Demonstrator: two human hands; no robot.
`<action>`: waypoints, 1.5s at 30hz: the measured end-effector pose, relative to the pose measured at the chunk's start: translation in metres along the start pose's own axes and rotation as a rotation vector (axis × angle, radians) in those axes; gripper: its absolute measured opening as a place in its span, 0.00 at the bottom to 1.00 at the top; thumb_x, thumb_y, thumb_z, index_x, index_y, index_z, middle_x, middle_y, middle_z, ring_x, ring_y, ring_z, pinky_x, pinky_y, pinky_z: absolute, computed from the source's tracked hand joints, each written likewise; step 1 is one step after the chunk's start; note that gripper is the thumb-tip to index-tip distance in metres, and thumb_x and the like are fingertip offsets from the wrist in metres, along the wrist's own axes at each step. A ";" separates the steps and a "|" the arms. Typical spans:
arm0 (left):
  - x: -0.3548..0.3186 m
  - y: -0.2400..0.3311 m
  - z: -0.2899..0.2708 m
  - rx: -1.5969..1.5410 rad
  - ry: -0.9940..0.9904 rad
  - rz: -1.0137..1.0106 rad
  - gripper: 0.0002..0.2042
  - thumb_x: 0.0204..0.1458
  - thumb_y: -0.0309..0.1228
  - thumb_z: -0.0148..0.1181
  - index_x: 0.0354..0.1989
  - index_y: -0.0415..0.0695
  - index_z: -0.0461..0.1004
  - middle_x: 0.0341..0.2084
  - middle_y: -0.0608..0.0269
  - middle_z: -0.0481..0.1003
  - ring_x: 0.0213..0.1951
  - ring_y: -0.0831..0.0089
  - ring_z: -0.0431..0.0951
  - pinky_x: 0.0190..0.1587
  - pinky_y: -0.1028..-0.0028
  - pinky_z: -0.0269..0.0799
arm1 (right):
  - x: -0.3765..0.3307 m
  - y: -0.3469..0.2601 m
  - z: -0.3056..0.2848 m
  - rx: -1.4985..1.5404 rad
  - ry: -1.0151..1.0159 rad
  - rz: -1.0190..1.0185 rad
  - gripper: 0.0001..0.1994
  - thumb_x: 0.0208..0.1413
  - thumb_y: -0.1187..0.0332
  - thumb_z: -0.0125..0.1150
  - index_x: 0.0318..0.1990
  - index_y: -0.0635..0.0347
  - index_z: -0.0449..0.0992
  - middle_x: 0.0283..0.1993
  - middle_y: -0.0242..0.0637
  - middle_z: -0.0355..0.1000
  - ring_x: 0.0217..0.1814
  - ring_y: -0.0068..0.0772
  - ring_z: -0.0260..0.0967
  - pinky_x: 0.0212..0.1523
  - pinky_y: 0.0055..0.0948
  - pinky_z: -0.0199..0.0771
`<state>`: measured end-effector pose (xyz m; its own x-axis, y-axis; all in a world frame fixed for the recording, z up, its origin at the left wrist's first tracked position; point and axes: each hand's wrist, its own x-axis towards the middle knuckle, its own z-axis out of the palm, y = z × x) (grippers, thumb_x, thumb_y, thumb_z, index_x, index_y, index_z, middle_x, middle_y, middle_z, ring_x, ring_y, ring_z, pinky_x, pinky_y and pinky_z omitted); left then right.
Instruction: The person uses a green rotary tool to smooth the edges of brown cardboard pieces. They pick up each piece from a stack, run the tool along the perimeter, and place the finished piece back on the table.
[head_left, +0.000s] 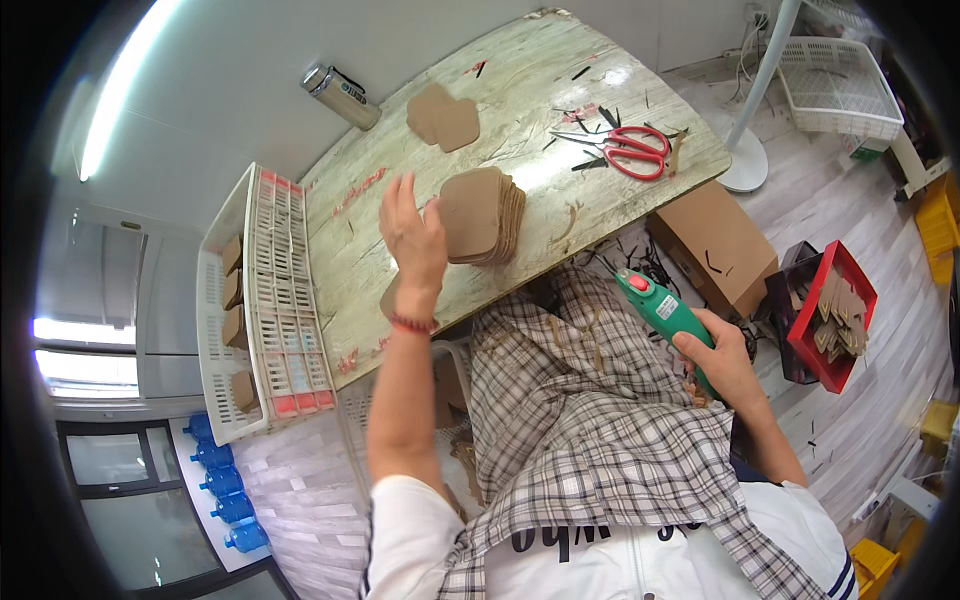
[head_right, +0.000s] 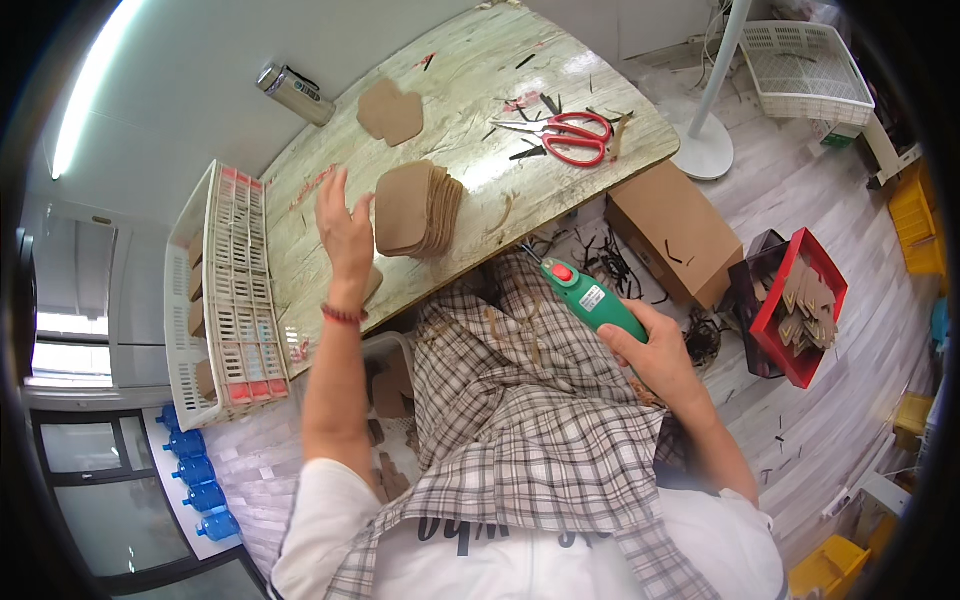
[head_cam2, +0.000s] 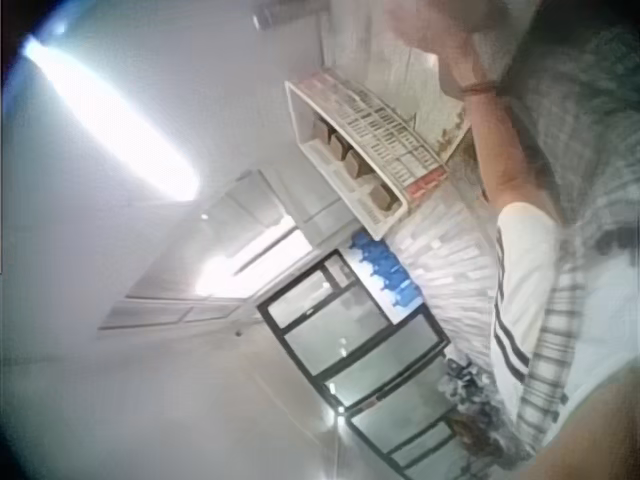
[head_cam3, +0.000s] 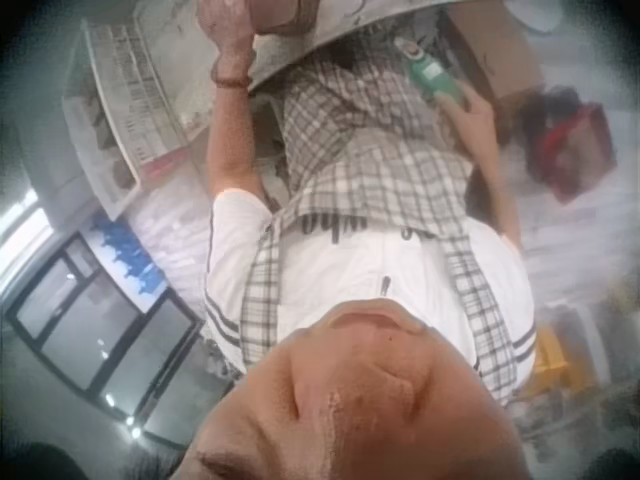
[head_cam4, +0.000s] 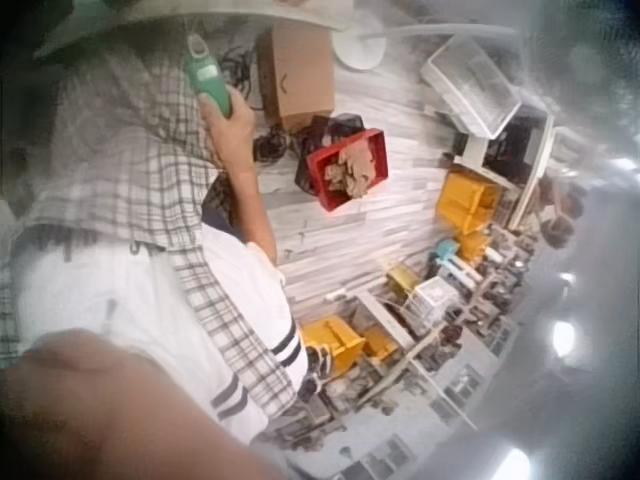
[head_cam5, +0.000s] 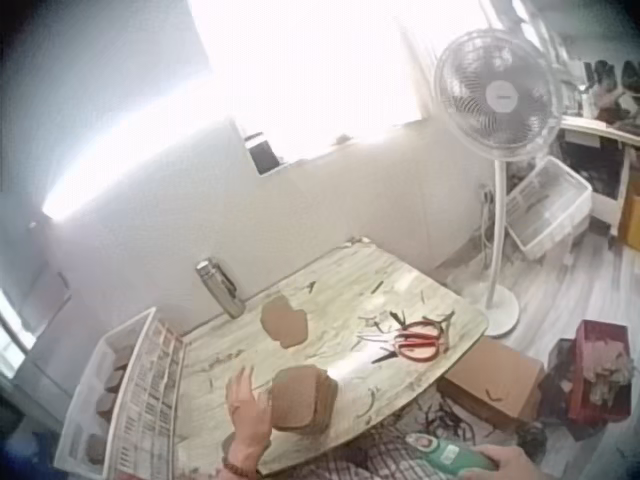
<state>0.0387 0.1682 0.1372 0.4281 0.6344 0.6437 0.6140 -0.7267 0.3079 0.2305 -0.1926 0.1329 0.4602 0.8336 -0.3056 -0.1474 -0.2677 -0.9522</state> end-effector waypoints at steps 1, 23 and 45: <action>-0.011 0.002 0.003 -0.029 -0.150 -0.147 0.22 0.55 0.35 0.55 0.55 0.34 0.68 0.55 0.45 0.68 0.56 0.49 0.67 0.60 0.57 0.60 | 0.001 0.000 0.000 -0.005 0.004 0.009 0.18 0.56 0.65 0.64 0.47 0.69 0.73 0.27 0.29 0.70 0.25 0.16 0.65 0.25 0.19 0.68; -0.046 0.017 -0.008 -1.297 0.012 -0.589 0.10 0.50 0.20 0.63 0.37 0.41 0.67 0.45 0.59 0.73 0.51 0.67 0.72 0.53 0.70 0.68 | 0.013 -0.013 0.026 -0.049 -0.066 -0.029 0.18 0.55 0.63 0.64 0.49 0.66 0.74 0.28 0.27 0.69 0.26 0.14 0.62 0.26 0.19 0.65; -0.070 0.121 -0.004 -2.341 0.402 -0.990 0.17 0.55 0.18 0.56 0.53 0.39 0.67 0.50 0.57 0.73 0.54 0.63 0.72 0.61 0.63 0.68 | 0.007 -0.051 0.067 -0.010 -0.044 -0.168 0.22 0.57 0.58 0.64 0.50 0.67 0.72 0.29 0.27 0.69 0.26 0.13 0.63 0.26 0.17 0.66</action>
<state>0.0803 0.0351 0.1321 0.3759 0.9214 -0.0982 -0.9116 0.3868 0.1393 0.1829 -0.1408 0.1796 0.4391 0.8872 -0.1418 -0.0630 -0.1270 -0.9899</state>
